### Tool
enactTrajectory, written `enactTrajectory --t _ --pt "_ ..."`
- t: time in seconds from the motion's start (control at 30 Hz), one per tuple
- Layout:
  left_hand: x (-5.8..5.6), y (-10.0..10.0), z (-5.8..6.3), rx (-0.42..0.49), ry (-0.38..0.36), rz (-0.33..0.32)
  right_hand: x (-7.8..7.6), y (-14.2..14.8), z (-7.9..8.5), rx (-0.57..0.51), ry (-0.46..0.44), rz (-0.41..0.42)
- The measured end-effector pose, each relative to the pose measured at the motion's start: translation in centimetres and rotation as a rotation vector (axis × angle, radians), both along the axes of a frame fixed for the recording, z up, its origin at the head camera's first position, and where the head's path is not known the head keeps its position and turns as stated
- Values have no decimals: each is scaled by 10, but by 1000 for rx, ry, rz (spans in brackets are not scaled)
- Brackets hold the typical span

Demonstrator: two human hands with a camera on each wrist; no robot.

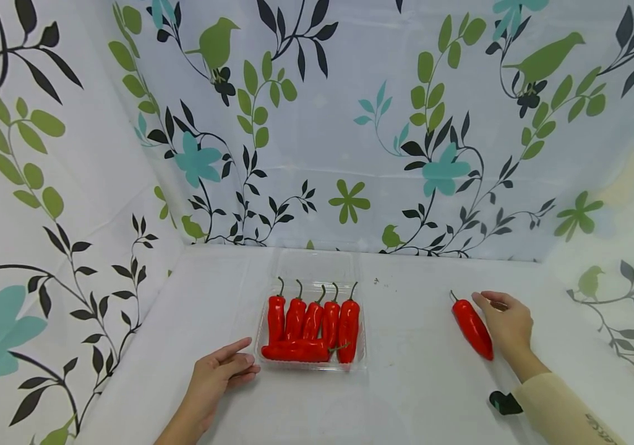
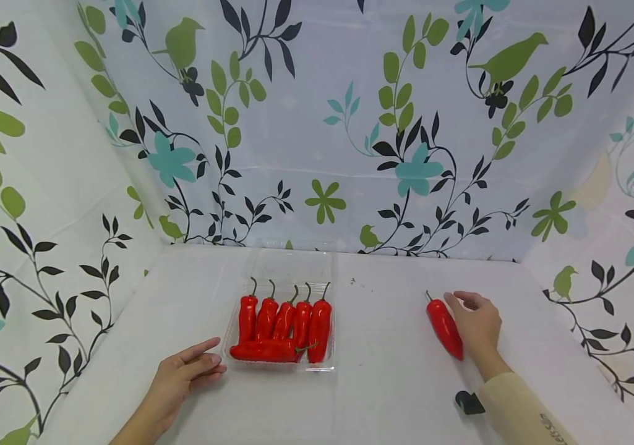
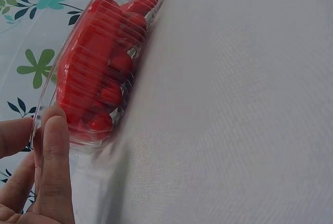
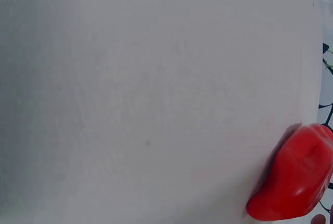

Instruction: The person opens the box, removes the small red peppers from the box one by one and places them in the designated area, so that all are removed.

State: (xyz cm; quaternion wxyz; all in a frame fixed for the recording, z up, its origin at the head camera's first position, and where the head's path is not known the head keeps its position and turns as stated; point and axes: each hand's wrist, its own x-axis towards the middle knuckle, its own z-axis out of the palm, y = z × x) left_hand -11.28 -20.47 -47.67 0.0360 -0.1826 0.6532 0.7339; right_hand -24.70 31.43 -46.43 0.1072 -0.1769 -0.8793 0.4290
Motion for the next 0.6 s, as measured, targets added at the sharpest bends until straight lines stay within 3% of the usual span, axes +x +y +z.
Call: enactTrajectory --t 0.33,0.6 --pt "-1 1 2 -5 -5 -5 0 -28 1 98 328 221" --pt "0 1 2 -5 -4 0 7 -66 16 160 445 456"
